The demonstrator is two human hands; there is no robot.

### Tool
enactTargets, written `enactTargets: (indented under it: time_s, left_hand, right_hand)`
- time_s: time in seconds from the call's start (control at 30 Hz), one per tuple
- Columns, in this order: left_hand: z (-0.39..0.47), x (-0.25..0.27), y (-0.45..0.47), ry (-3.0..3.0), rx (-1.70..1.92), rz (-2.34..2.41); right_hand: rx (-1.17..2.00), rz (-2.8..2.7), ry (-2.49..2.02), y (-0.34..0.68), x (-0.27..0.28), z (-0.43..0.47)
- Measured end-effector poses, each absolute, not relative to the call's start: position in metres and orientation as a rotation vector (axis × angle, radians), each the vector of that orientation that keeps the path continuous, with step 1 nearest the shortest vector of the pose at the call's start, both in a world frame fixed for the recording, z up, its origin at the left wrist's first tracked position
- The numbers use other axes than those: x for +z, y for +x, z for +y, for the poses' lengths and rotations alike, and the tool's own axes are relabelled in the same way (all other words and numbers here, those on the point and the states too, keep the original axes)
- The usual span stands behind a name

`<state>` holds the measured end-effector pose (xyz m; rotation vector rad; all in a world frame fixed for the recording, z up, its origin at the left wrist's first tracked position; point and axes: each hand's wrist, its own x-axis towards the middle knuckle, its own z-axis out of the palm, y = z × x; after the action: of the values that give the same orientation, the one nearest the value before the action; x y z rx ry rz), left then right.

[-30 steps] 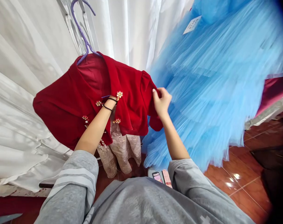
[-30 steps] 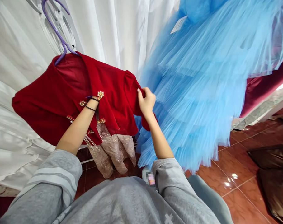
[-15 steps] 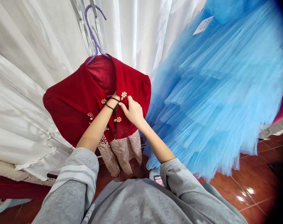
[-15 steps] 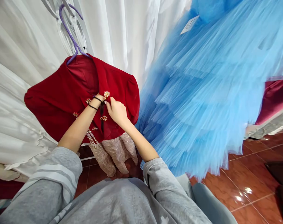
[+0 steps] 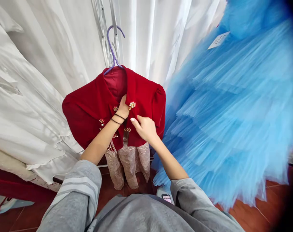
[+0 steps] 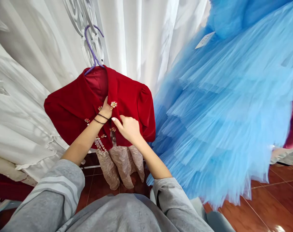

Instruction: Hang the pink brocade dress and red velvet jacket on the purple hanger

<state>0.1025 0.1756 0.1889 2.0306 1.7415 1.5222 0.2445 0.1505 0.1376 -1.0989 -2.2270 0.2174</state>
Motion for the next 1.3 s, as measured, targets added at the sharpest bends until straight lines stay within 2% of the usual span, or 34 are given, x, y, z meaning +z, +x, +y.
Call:
enactTargets:
  time_s: [0.13, 0.23, 0.37, 0.57, 0.8, 0.9, 1.03, 1.2, 1.3]
  left_hand:
    - [0.141, 0.203, 0.060, 2.314, 1.670, 2.052]
    - [0.116, 0.215, 0.023, 2.246, 1.856, 2.391]
    - [0.109, 0.224, -0.006, 2.260, 1.578, 2.436]
    - [0.123, 0.247, -0.027, 2.083, 1.278, 2.497]
    - [0.132, 0.285, -0.050, 1.902, 0.864, 2.107]
    - [0.125, 0.281, -0.038, 2.126, 1.085, 2.203]
    - [0.120, 0.268, -0.019, 2.338, 1.489, 2.007]
    - [0.133, 0.274, -0.017, 1.980, 1.732, 1.891]
    - [0.146, 0.290, -0.024, 1.637, 1.760, 1.846]
  right_hand:
    - [0.082, -1.902, -0.859, 0.271, 0.172, 0.179]
    - [-0.044, -1.927, -0.627, 0.264, 0.205, 0.217]
    - [-0.059, -2.135, -0.465, 0.234, 0.235, 0.251]
    - [0.051, -2.177, -0.581, 0.218, 0.259, 0.259]
    - [0.198, -2.265, -0.625, 0.210, 0.282, 0.294]
    - [0.176, -2.180, -0.569, 0.213, 0.278, 0.283]
    - [0.094, -2.024, -0.552, 0.216, 0.265, 0.263]
    - [0.095, -1.955, -0.639, 0.206, 0.276, 0.284]
    - [0.170, -1.980, -0.687, 0.194, 0.295, 0.310]
